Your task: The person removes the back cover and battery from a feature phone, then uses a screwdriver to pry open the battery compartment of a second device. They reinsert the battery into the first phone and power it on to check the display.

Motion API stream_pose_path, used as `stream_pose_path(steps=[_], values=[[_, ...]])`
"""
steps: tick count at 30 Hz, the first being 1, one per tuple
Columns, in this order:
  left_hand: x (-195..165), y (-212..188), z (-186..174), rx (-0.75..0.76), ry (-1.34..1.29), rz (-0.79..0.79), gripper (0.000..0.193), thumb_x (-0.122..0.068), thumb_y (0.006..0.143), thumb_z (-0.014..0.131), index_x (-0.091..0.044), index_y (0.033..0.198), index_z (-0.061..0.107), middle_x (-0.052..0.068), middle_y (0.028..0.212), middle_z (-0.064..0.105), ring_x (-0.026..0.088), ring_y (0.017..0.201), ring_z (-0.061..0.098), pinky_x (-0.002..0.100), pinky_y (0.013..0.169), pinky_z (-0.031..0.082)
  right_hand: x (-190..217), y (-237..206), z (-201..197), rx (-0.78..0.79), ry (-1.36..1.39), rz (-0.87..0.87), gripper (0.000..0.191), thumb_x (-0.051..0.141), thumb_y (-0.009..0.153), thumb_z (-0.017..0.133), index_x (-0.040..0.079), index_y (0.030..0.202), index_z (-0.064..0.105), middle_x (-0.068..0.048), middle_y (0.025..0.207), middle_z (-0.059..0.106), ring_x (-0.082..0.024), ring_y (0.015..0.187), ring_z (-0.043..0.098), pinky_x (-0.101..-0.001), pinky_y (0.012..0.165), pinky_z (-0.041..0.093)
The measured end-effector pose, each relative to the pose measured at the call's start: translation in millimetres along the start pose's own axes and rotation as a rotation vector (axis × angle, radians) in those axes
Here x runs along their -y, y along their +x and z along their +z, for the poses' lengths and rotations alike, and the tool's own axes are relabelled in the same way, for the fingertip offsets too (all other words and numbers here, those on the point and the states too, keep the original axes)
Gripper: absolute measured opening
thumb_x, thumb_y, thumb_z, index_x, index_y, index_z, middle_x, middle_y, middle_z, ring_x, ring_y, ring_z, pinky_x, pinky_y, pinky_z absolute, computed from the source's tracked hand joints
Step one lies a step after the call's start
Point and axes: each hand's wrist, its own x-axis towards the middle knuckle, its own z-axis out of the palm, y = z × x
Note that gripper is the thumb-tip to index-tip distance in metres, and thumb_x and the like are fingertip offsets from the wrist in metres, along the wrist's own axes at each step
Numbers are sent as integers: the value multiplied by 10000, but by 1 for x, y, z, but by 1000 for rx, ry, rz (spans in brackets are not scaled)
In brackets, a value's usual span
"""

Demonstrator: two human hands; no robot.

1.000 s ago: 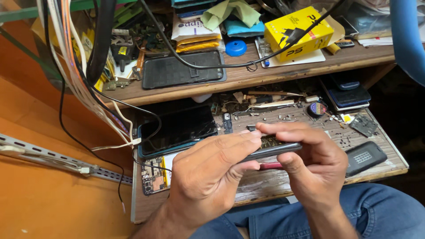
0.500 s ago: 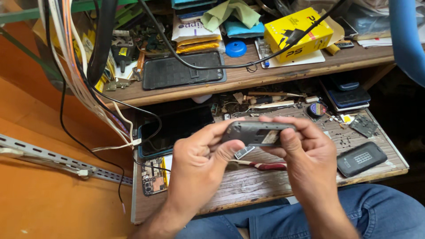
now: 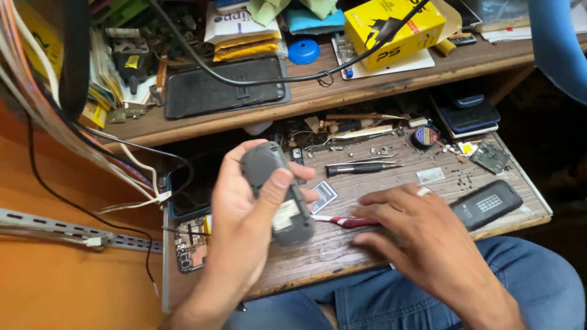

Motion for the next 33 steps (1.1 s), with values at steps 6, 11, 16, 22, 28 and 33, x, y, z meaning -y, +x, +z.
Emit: stream_pose_path(steps=[6, 11, 16, 22, 28, 33], values=[[5, -1, 2, 115, 6, -287, 602, -126, 876, 736, -55, 1381, 417, 92, 1003, 613, 158, 762, 645, 331, 618, 592, -21, -12, 18, 74, 119, 29, 263, 78, 760, 724, 135, 1014, 759, -2, 1038, 758, -233, 964, 721, -420, 946, 525], [18, -1, 8, 230, 482, -149, 567, -142, 830, 785, -55, 1302, 484, 65, 993, 693, 156, 818, 687, 321, 663, 589, -45, 4, 18, 20, 97, 150, 144, 101, 848, 737, 98, 992, 745, -39, 1026, 735, -249, 943, 710, -371, 798, 572], [34, -3, 16, 231, 1160, 242, 587, -255, 814, 825, -109, 1341, 612, 84, 968, 733, 259, 828, 721, 386, 692, 574, -75, 40, 21, 72, -154, 17, 136, 164, 830, 746, 98, 949, 744, -67, 947, 701, -302, 893, 678, -412, 777, 556], [50, 1, 21, 390, 1344, 361, 774, -250, 859, 773, 14, 1512, 454, 137, 941, 647, 301, 802, 647, 442, 696, 507, -81, 56, 22, 216, -240, 7, 205, 181, 825, 718, 110, 1017, 732, -63, 972, 690, -303, 905, 682, -421, 767, 547], [61, 2, 20, 391, 1219, 519, 636, -205, 849, 738, 76, 1374, 515, 143, 1007, 622, 299, 895, 619, 442, 821, 410, -91, 64, 15, 195, -220, -64, 346, 112, 791, 684, 66, 1132, 712, -102, 1041, 671, -316, 923, 672, -421, 769, 546], [65, 2, 15, 425, 1212, 411, 409, -167, 766, 735, 10, 1106, 591, 153, 974, 572, 313, 919, 619, 448, 834, 427, -101, 45, 0, -114, -62, 157, 178, 26, 1004, 592, 33, 1174, 644, -133, 1124, 625, -296, 1006, 655, -373, 848, 539]])
